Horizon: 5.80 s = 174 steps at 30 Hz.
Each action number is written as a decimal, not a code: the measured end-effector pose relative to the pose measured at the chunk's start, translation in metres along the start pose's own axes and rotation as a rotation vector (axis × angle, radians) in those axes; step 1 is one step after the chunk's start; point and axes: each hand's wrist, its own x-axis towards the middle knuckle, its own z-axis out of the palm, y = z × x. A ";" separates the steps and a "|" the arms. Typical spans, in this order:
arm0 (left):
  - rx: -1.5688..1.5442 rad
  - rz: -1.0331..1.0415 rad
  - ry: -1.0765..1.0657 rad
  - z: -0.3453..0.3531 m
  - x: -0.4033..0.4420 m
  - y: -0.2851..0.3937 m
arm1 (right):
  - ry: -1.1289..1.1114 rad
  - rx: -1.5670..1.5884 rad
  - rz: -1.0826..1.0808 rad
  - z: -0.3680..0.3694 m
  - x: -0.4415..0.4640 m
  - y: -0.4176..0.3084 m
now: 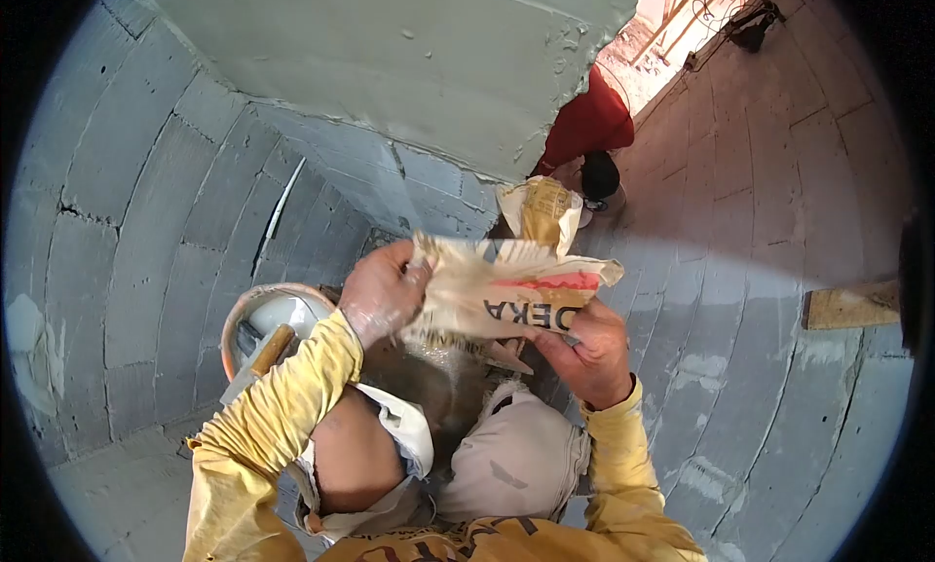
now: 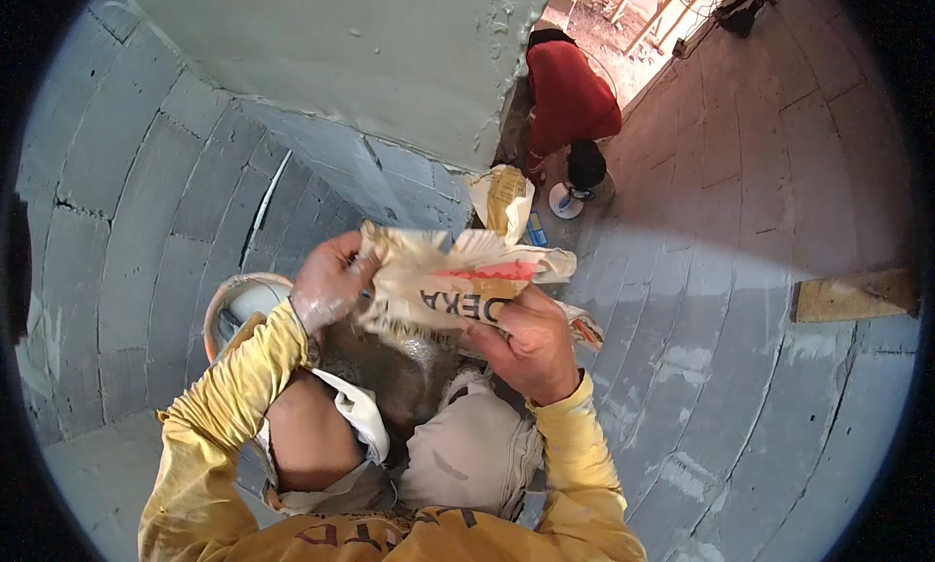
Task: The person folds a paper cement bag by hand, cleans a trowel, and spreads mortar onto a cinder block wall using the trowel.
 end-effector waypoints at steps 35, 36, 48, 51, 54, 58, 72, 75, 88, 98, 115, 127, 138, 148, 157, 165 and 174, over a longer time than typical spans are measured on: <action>-0.247 -0.189 -0.740 -0.038 -0.030 0.033 | -0.238 0.047 0.111 -0.007 0.060 0.054; -0.330 -0.198 -0.767 -0.039 -0.030 0.034 | -0.228 0.046 0.115 -0.006 0.057 0.057; -0.167 -0.191 -0.760 -0.049 -0.025 0.045 | -0.409 0.241 0.404 -0.018 0.026 0.059; -0.216 -0.021 -0.637 -0.046 -0.024 0.037 | -0.214 0.526 0.447 -0.024 0.006 0.064; -0.180 0.091 -0.618 -0.038 -0.022 0.028 | -0.140 0.524 0.472 -0.038 -0.011 0.070; -0.076 0.206 -0.300 -0.036 -0.018 0.038 | -0.040 0.670 0.544 -0.048 -0.031 0.078; -0.101 0.322 -0.709 -0.051 -0.030 0.043 | 0.318 0.659 0.418 -0.065 -0.040 0.057; -0.598 0.263 -0.696 -0.039 -0.030 0.057 | 0.463 0.780 0.445 -0.058 -0.023 0.042; -0.921 0.063 -0.200 -0.039 -0.015 0.039 | 0.427 0.817 0.406 -0.051 -0.002 0.050; -1.039 0.008 -0.071 -0.036 -0.006 0.041 | 0.397 0.772 0.451 -0.030 -0.020 0.056; -0.113 0.258 0.612 -0.042 0.008 0.001 | 0.476 0.447 0.305 -0.021 -0.018 0.033; -0.245 -0.524 -0.707 0.004 -0.027 0.038 | 0.670 0.863 0.303 -0.052 -0.061 0.015; -0.599 -0.311 -0.975 0.178 0.015 0.095 | 0.971 1.347 0.220 -0.052 -0.098 0.010; -1.651 -0.195 -1.004 0.211 0.050 0.111 | 1.120 1.482 0.467 -0.007 -0.098 0.047; -1.460 -0.169 -0.872 0.203 0.075 0.070 | 0.882 1.496 0.691 0.019 -0.144 0.091; -1.279 -0.121 -0.762 0.203 0.084 0.057 | 1.036 0.347 1.356 0.000 -0.198 0.095; -0.701 0.149 -1.164 0.199 0.085 0.080 | 0.359 -0.523 0.606 -0.135 -0.076 0.093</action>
